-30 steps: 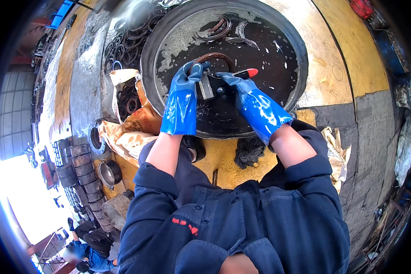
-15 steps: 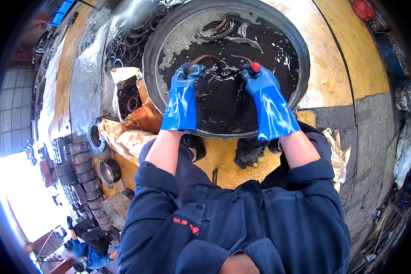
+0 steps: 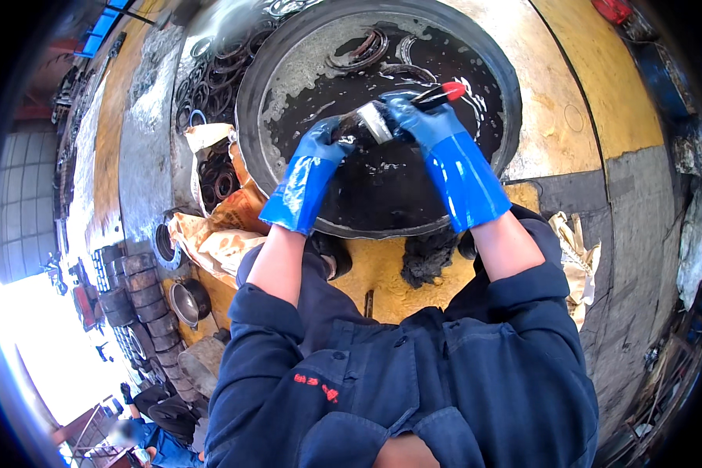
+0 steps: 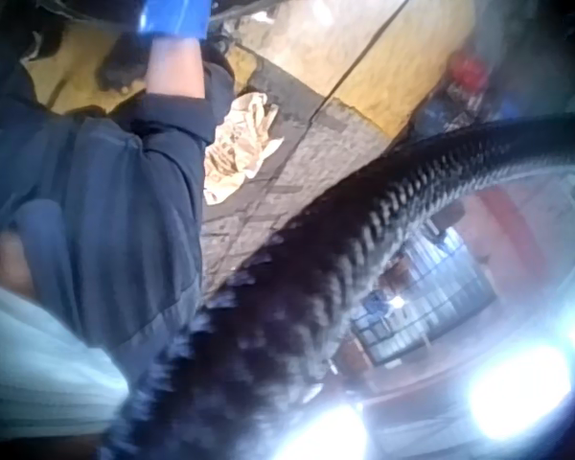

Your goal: The person uses a red-handled scraper to clean dark metal rings submerged in a black liquid within a large metal basin. They repeatedly pick up a ring, scrape its surface to remove residue, and place it into a nearby sack. The process is repetitive, focusing on individual rings one at a time.

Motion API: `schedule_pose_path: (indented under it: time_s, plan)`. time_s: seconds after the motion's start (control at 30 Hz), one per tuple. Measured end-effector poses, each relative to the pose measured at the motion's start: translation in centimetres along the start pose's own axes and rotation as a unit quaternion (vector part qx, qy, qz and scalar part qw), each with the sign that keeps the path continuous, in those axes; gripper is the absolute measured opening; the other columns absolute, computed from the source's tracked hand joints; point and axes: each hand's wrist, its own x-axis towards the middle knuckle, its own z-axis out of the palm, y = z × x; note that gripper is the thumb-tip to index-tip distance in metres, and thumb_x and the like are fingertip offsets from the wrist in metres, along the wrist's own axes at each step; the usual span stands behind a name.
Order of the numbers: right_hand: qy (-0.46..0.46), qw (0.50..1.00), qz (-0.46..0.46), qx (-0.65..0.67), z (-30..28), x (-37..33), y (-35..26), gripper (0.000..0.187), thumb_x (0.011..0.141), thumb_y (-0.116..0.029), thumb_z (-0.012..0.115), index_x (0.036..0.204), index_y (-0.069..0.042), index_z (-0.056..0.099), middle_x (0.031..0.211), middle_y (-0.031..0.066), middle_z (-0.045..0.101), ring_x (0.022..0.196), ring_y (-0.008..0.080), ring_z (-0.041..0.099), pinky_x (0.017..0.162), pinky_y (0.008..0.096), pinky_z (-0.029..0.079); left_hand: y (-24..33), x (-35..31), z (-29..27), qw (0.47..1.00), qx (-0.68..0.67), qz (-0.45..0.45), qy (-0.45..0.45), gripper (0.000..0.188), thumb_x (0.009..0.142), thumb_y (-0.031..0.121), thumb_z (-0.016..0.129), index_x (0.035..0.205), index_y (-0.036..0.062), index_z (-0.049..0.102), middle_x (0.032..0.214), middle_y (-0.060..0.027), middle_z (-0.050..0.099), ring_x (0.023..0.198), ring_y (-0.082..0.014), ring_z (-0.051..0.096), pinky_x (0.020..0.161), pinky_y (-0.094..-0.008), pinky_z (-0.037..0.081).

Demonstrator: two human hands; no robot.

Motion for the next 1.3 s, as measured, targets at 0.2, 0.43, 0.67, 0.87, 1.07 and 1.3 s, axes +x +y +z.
schedule_pose_path:
  time_s: [0.2, 0.43, 0.67, 0.87, 1.07, 1.3]
  plan:
    - [0.288, 0.905, 0.224, 0.219, -3.0, 1.7, 1.9, 0.022, 0.085, -0.016, 0.080, 0.099, -0.002, 0.070, 0.090, 0.0076, 0.071, 0.077, 0.0149, 0.068, 0.069, 0.0277, 0.057, 2.2, -0.7, -1.0, 0.964, -0.261, -0.030, -0.035, 0.034, 0.092, 0.006, 0.069, 0.125, -0.0007, 0.065, 0.113, -0.0102, 0.072, 0.100, -0.0181, 0.069, 0.086, -0.0299, 0.055]
    - [0.222, 0.904, 0.365, -0.020, -2.4, -0.7, 4.9, 0.035, 0.083, -0.031, 0.079, 0.103, -0.003, 0.070, 0.087, 0.0087, 0.070, 0.072, 0.0171, 0.066, 0.065, 0.0331, 0.053, -0.2, 0.4, -1.6, 0.901, -0.428, -0.063, 0.036, 0.033, 0.094, 0.006, 0.067, 0.125, -0.0001, 0.064, 0.116, -0.0153, 0.072, 0.098, -0.0257, 0.072, 0.076, -0.0332, 0.059]
    - [0.028, 0.975, -0.128, -0.181, 0.8, -2.3, 0.6, 0.021, 0.091, -0.020, 0.071, 0.112, -0.016, 0.073, 0.100, 0.0092, 0.075, 0.090, 0.0224, 0.073, 0.081, 0.0360, 0.057, 0.4, 0.3, -1.0, 0.950, -0.301, -0.065, 0.056, 0.028, 0.095, 0.009, 0.068, 0.121, 0.0008, 0.066, 0.113, -0.0121, 0.073, 0.095, -0.0195, 0.072, 0.072, -0.0261, 0.056]
    - [-0.016, 0.822, -0.285, -0.493, 0.1, -1.9, 0.2, 0.032, 0.084, -0.017, 0.074, 0.116, -0.022, 0.072, 0.109, 0.0084, 0.073, 0.096, 0.0324, 0.070, 0.082, 0.0406, 0.058, -0.4, 0.2, -0.4, 0.963, -0.266, -0.039, -0.007, 0.030, 0.095, 0.011, 0.069, 0.123, 0.0006, 0.066, 0.107, -0.0071, 0.073, 0.092, -0.0137, 0.069, 0.076, -0.0245, 0.055]
    - [-0.027, 0.960, 0.097, -0.262, 1.1, -1.4, 3.7, 0.030, 0.087, -0.030, 0.072, 0.114, -0.015, 0.072, 0.100, 0.0111, 0.074, 0.093, 0.0262, 0.072, 0.081, 0.0384, 0.055, -0.5, 0.2, -0.2, 0.960, -0.280, -0.013, -0.017, 0.031, 0.095, 0.010, 0.068, 0.125, 0.0003, 0.065, 0.109, -0.0066, 0.073, 0.094, -0.0145, 0.068, 0.081, -0.0253, 0.055]
    - [0.059, 0.906, 0.363, 0.208, 3.3, -2.1, 3.2, 0.020, 0.090, -0.022, 0.074, 0.107, -0.012, 0.074, 0.094, 0.0042, 0.072, 0.076, 0.0155, 0.064, 0.067, 0.0310, 0.053, 0.5, -0.4, 0.5, 0.953, -0.304, -0.022, 0.007, 0.032, 0.095, 0.010, 0.068, 0.126, 0.0000, 0.065, 0.110, -0.0066, 0.073, 0.096, -0.0150, 0.068, 0.083, -0.0256, 0.054]
